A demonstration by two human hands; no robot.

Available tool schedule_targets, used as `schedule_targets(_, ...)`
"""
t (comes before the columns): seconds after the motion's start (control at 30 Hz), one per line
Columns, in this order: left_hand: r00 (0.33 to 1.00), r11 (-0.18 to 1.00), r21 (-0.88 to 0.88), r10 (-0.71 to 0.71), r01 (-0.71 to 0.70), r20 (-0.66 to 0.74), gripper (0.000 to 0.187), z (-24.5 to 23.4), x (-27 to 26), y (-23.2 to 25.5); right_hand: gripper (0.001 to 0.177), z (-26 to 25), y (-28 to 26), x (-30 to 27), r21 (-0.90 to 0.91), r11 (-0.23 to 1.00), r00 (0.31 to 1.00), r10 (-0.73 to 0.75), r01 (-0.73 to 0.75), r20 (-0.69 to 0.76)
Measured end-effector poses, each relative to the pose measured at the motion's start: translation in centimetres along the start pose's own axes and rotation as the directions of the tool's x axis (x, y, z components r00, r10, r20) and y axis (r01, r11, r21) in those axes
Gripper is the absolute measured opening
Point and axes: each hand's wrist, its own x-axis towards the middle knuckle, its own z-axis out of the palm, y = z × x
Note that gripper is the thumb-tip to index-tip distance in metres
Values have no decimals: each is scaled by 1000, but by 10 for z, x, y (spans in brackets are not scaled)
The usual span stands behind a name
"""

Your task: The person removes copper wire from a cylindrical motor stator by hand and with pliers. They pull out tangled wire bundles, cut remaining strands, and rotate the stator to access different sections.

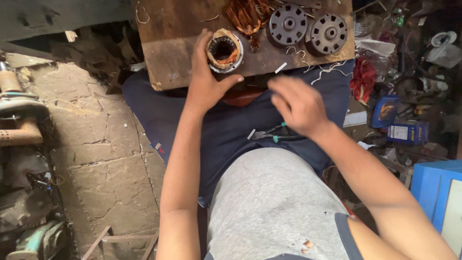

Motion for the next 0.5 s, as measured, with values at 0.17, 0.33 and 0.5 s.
schedule_targets(0.17,971,976,-190,-142,106,-191,117,36,-1,-4,50,29,15,91,164,976,990,-141,143,-19)
schedule_targets(0.33,967,973,-169,-187,158,-173,106,37,-5,-6,69,59,41,123,436,897,959,-183,73,218)
schedule_targets(0.5,964,976,-141,-193,168,-186,100,41,-3,-2,70,78,41,115,524,851,979,-117,12,167)
